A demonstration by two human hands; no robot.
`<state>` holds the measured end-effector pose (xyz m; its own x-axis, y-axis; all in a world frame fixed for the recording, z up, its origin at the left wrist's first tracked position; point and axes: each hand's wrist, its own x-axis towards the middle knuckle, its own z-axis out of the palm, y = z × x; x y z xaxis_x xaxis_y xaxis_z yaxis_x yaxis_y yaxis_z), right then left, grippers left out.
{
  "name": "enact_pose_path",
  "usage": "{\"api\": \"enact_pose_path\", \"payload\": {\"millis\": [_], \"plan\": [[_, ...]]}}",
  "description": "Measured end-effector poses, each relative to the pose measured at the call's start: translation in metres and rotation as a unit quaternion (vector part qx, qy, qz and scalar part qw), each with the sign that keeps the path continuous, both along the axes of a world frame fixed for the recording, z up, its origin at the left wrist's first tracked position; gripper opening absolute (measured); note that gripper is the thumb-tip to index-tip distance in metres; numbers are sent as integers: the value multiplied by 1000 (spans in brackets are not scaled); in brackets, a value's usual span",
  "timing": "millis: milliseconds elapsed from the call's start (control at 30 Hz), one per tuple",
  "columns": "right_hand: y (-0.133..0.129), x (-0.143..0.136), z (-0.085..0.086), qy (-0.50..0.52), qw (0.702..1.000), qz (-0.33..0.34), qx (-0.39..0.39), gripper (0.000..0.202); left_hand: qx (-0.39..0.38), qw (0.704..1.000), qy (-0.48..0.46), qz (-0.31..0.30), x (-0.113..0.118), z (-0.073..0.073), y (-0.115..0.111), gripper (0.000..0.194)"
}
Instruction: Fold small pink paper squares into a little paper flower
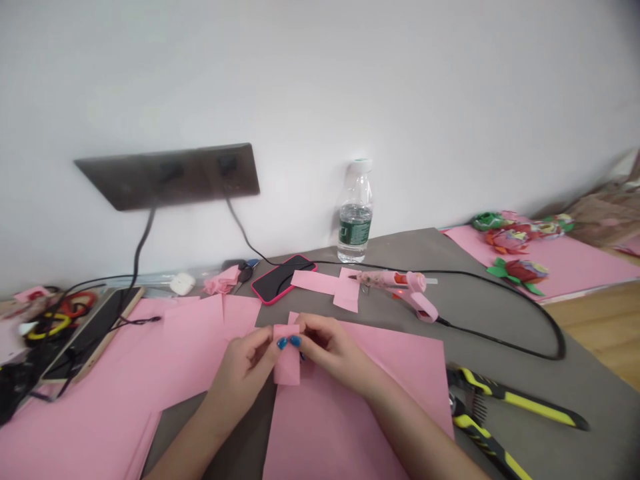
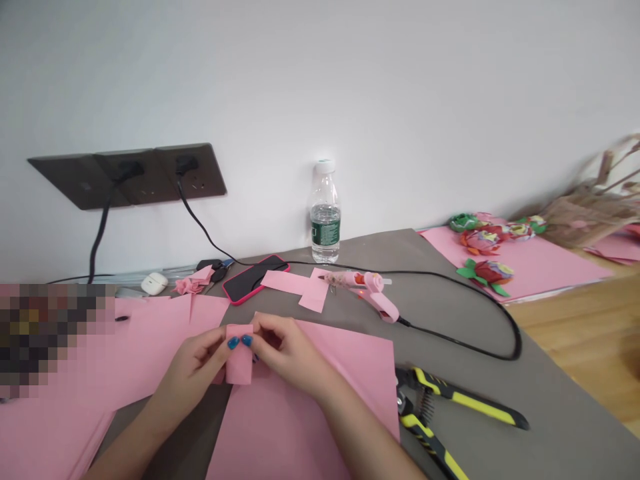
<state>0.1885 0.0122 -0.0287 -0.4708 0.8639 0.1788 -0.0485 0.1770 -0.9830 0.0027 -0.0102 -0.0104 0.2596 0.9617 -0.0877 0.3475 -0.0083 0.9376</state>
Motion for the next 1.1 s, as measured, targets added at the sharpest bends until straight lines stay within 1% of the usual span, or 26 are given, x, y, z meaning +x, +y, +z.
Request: {"api": "enact_pose_path", "payload": {"millis": [267, 500, 633, 767, 1000, 1100], "plan": [[1, 0, 0, 7, 1000, 6, 30, 37, -10, 1000, -14, -3, 1, 3, 0, 43], [1, 2, 2, 11, 1000, 10, 21, 36, -10, 999, -39, -9, 1, 3, -2, 38], [2, 2, 3, 4, 1000, 11, 17, 39, -22, 998, -49, -22, 2, 6, -2, 37], [1, 3, 5, -1, 1000, 12, 13, 43, -20, 998, -43, -34, 3, 8, -2, 39], [-1, 4, 6, -17, 999, 34, -12, 46, 28, 999, -1, -45, 2, 6, -1, 41], [0, 4, 7, -19, 999, 38, -14, 47, 23, 999, 0, -43, 3, 7, -1, 43]]}}
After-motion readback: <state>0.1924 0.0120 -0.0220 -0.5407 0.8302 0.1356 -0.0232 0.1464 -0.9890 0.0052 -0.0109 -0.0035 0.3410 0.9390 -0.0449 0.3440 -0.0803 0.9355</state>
